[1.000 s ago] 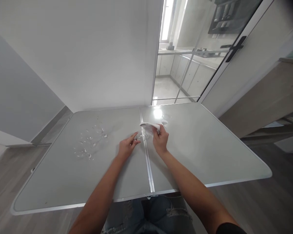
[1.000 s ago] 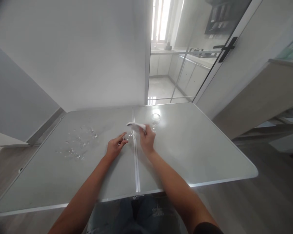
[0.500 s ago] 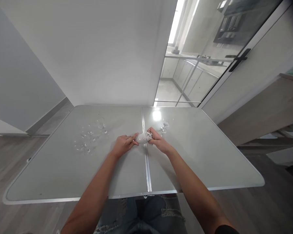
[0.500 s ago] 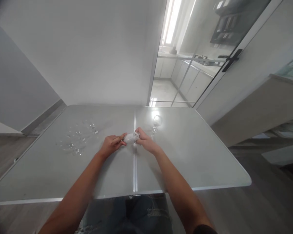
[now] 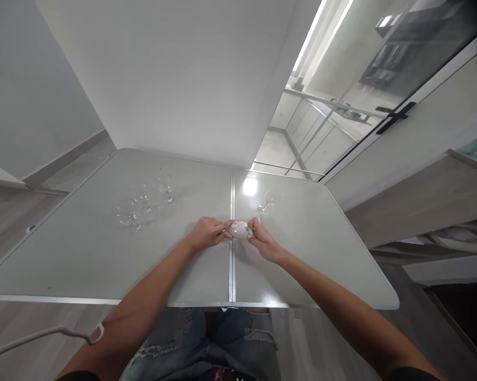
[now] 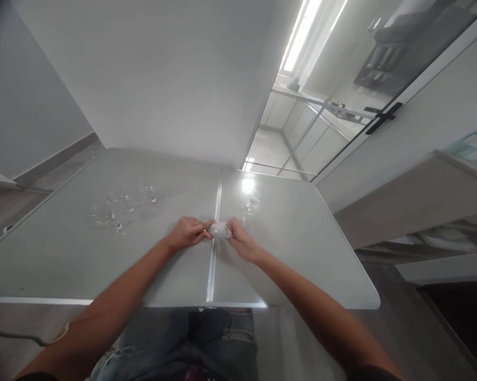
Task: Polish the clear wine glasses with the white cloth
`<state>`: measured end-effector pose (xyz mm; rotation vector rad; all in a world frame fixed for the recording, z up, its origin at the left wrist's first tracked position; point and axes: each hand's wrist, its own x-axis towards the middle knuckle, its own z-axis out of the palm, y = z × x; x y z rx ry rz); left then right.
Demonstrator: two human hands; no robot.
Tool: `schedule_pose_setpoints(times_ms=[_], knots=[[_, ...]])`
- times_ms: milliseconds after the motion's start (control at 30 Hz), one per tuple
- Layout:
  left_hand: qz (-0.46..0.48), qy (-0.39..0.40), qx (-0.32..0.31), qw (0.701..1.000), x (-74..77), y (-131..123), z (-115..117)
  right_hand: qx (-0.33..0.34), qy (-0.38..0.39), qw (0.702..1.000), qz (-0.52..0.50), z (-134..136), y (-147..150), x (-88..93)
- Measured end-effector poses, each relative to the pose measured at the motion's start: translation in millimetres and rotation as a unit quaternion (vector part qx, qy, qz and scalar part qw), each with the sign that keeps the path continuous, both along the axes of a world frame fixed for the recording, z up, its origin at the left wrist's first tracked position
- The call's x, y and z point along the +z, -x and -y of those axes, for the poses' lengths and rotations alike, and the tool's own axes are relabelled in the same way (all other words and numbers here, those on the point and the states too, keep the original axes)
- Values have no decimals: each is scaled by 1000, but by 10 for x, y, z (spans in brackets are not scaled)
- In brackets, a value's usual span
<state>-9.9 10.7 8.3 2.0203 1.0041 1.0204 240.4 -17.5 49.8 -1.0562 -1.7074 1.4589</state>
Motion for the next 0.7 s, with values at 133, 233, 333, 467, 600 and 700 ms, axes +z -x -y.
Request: schedule_pose_setpoints(times_ms=[133,233,333,467,600,700], knots=[[21,-37,-19,999,-40,-94,6,-56,206,967,-140,159,15,87],[31,-25,-33,999,-39,-149,37,-78,155,981,-84,302,-54,135],[75,5,-73,994,-12,-180,82,-20,-15,998,58,377,-187,156],[80,59,-176,979,39,-174,104,212,-155,952,157,276,-348,215],[58,51,-126,989,6,-190,75,177,-160,958,160,128,-326,225],[68,-1,-16,998,-56,-199,38,-8,-45,996,76,107,-170,194]])
